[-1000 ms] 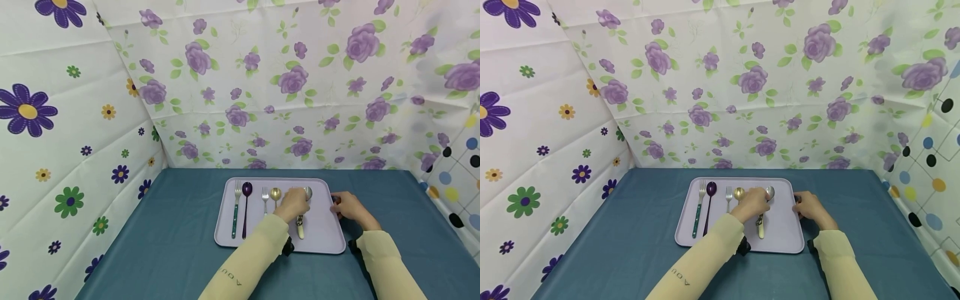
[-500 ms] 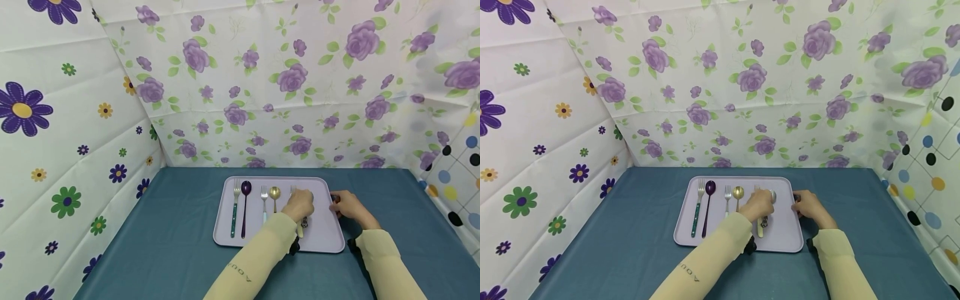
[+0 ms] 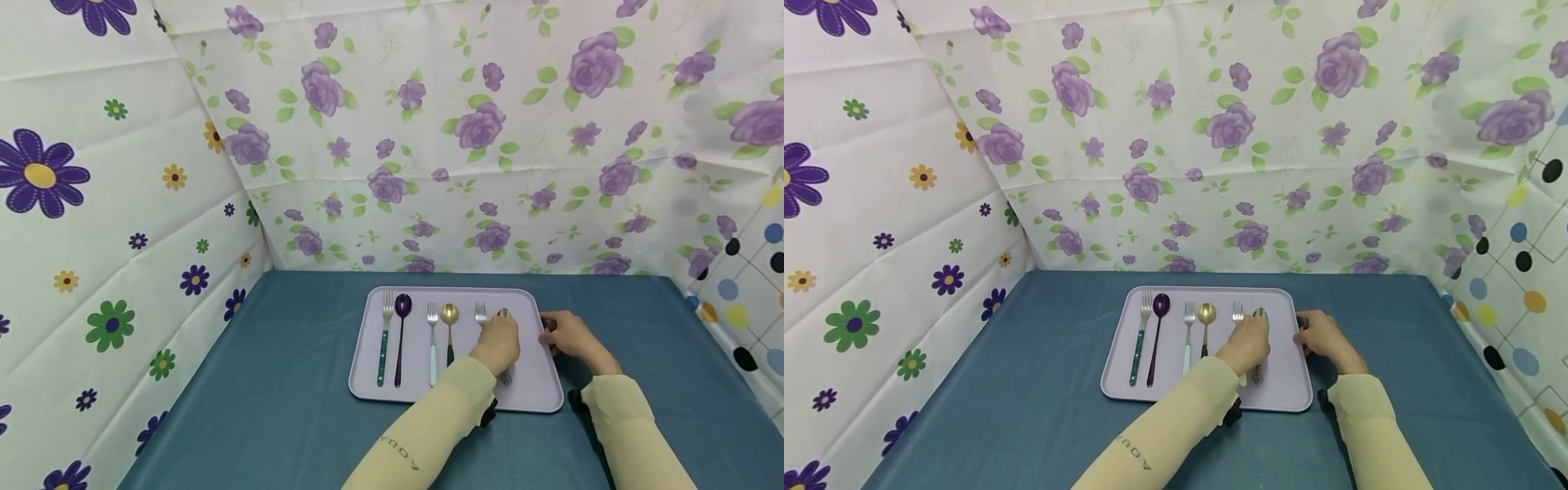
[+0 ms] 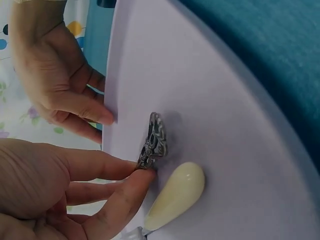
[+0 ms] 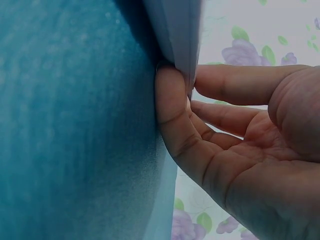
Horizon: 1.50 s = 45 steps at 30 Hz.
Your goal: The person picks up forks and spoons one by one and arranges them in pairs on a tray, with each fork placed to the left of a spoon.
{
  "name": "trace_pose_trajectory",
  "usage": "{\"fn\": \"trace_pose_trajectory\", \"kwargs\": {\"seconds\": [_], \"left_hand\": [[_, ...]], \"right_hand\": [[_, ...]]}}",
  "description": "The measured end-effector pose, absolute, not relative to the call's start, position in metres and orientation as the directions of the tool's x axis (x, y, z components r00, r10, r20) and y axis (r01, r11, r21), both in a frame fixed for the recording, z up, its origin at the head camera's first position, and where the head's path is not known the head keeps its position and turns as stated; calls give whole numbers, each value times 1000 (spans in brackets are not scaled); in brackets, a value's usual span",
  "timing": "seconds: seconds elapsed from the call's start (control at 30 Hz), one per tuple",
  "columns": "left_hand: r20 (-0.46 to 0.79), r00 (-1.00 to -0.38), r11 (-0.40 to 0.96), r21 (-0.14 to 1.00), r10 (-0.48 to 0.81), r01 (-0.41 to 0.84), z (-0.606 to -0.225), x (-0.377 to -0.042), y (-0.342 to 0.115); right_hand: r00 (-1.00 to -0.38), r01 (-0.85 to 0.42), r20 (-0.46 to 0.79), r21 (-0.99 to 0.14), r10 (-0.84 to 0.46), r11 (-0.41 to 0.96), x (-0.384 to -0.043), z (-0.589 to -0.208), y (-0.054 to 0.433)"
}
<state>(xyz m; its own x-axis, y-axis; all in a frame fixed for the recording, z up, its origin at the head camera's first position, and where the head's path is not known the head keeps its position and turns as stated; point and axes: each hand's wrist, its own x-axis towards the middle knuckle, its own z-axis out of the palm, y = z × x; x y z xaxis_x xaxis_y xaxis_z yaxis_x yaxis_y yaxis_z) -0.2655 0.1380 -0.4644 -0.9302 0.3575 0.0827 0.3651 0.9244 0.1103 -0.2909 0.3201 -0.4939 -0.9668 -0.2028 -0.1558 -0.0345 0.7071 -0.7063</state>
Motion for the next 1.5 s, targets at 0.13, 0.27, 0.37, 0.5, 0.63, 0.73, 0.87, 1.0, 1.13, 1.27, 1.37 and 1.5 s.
{"fn": "trace_pose_trajectory", "kwargs": {"seconds": [0.13,0.27,0.37,0.5,0.63,0.73,0.87,1.0,1.13,1.27,1.37,1.5], "left_hand": [[76,-940,934,112,333,340,-466,-265,139],[58,-949,941,131,308,314,-468,-264,141],[56,-950,941,129,307,312,-468,-264,141],[53,-954,945,131,295,300,-469,-264,142],[47,-959,950,135,278,282,-470,-264,142],[41,-961,951,137,273,276,-469,-264,141],[36,-960,950,138,279,281,-469,-264,140],[36,-956,943,154,292,294,-470,-264,139],[25,-956,939,179,293,292,-470,-265,139],[16,-959,941,188,283,280,-469,-264,139],[12,-962,946,179,271,269,-469,-264,141],[12,-962,946,181,271,269,-469,-265,141]], "right_hand": [[-967,-32,-158,-708,-202,705,-290,-494,320],[-965,-23,-168,-711,-201,703,-291,-494,321],[-964,-26,-168,-713,-207,700,-291,-495,321],[-964,-27,-167,-715,-209,698,-291,-495,321],[-964,-22,-172,-711,-204,703,-291,-494,320],[-963,-19,-176,-710,-203,704,-291,-493,320],[-963,-14,-178,-715,-202,699,-290,-492,319],[-965,-10,-176,-720,-197,694,-290,-493,318],[-966,-12,-171,-720,-195,694,-290,-493,318],[-965,-17,-169,-719,-198,695,-290,-492,319],[-965,-22,-165,-720,-202,694,-291,-492,319],[-966,-22,-164,-720,-201,693,-290,-492,319]]}}
